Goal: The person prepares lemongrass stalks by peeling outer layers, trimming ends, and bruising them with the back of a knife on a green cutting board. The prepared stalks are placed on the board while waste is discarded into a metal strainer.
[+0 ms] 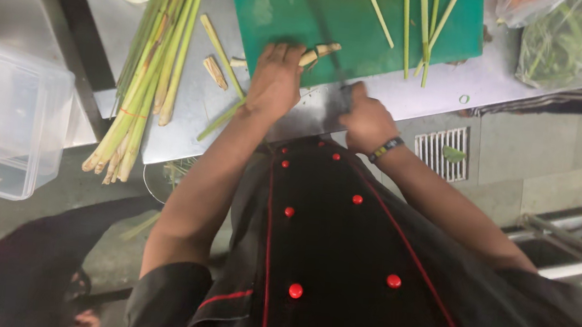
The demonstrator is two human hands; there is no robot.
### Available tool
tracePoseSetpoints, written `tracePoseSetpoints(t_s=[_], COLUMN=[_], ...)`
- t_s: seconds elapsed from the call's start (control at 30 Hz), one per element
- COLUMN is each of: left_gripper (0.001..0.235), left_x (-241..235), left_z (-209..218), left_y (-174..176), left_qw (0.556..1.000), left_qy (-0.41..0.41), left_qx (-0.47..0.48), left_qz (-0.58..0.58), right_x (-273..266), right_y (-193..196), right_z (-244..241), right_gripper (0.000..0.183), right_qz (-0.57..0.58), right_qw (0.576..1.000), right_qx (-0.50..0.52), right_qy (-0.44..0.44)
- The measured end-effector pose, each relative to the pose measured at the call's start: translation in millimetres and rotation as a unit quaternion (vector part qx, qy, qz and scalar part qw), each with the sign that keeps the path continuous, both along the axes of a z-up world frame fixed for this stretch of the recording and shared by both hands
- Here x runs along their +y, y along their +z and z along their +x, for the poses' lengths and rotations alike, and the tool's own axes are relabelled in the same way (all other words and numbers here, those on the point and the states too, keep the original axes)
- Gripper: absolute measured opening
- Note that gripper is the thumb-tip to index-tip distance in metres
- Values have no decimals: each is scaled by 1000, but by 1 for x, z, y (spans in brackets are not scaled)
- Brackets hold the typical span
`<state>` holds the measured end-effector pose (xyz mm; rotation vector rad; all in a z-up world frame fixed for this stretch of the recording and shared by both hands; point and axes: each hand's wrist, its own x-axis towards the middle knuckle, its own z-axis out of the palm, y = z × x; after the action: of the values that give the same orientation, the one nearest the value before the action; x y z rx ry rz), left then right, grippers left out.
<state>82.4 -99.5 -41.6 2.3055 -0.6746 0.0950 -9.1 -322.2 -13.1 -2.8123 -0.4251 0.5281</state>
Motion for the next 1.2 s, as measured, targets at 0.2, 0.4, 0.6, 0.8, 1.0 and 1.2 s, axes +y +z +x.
tracePoseSetpoints(t_s=[0.2,0.4,0.6,0.8,1.0,1.2], left_gripper=[35,32,32,30,21,22], left_x=[28,78,92,67,66,75], left_z=[-17,-40,-42,-51,-65,-61], left_y=[18,33,60,100,105,101], left_qw=[966,846,803,813,779,724], left_qy=[142,175,239,294,291,291], left_qx=[154,234,86,-45,10,124], left_qz=[-152,-446,-539,-501,-555,-613], right_x=[12,47,66,133,137,135], right_y=[-24,-44,35,63,51,48], right_z=[-7,31,67,68,55,49], right_gripper=[14,52,52,27,21,19], right_qz=[-33,114,63,406,401,468], right_qw=[998,993,976,865,854,867], right_qx=[32,-23,-210,-228,-280,-82], right_qy=[-43,-34,0,186,176,150])
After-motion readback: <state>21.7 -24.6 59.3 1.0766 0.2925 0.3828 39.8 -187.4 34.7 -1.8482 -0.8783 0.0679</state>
